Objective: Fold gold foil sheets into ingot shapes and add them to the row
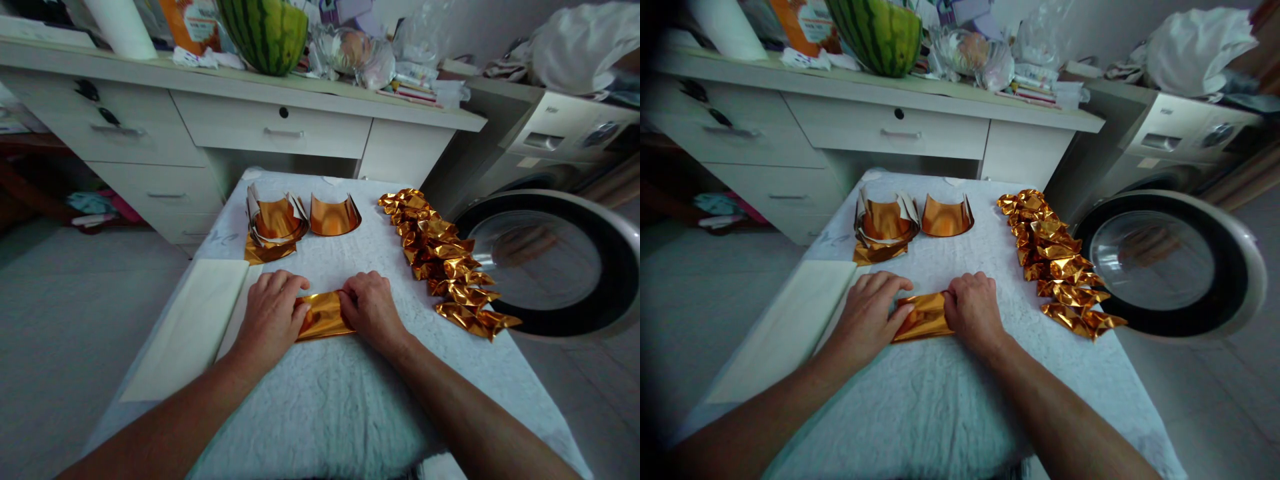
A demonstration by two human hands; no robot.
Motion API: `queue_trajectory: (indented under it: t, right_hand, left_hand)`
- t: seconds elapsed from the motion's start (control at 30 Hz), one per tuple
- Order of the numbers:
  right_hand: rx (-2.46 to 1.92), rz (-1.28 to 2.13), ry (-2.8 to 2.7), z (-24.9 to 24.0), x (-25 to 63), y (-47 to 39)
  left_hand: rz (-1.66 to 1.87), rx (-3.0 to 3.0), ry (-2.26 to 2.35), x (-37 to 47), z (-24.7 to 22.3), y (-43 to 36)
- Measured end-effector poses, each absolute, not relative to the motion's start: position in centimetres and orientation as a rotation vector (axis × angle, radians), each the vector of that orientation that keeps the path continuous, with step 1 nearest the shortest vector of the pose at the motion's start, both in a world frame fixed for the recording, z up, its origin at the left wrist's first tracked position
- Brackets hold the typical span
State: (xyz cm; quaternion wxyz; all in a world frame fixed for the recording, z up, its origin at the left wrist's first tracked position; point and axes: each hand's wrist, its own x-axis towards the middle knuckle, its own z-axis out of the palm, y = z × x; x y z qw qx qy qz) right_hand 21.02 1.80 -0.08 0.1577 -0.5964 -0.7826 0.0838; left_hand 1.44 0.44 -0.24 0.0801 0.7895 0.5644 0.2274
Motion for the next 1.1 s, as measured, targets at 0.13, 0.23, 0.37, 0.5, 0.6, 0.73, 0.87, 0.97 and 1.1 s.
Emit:
queue_trajectory:
  t: [0.13, 0.23, 0.37, 0.5, 0.6, 0.73, 0.87, 0.97, 1.1]
  right_hand:
    - [-1.726, 0.205, -2.257, -0.1, 21.0, 1.8]
    - [-1.743, 0.211, -2.244, -0.2, 21.1, 1.8]
    - [-1.776, 0.255, -2.182, -0.3, 21.1, 1.9]
    - [-1.732, 0.273, -2.130, -0.1, 21.3, 2.0]
    - [-1.578, 0.329, -2.244, 0.2, 21.4, 2.1]
    - [-1.368, 0.485, -2.390, 0.4, 21.6, 2.6]
    - [-1.356, 0.497, -2.429, 0.5, 21.6, 2.7]
    - [-1.420, 0.452, -2.453, 1.0, 21.4, 2.3]
    - [-1.504, 0.383, -2.486, 1.7, 21.0, 1.5]
  left_hand:
    - [0.674, 2.445, 1.480, 1.3, 0.0, 0.8]
    - [0.552, 2.437, 1.254, 1.1, 0.0, 1.0]
    - [0.476, 2.366, 1.203, 0.8, 0.4, 1.1]
    - [0.441, 2.334, 1.201, 0.8, 1.2, 0.8]
    - [0.413, 2.372, 1.217, 0.9, 1.5, 0.4]
    - [0.393, 2.487, 1.224, 1.1, 1.2, -0.2]
    - [0.367, 2.570, 1.252, 1.3, 0.9, -0.6]
    - [0.358, 2.633, 1.255, 1.4, 0.4, -0.8]
    - [0.377, 2.710, 1.050, 1.8, -0.3, -1.0]
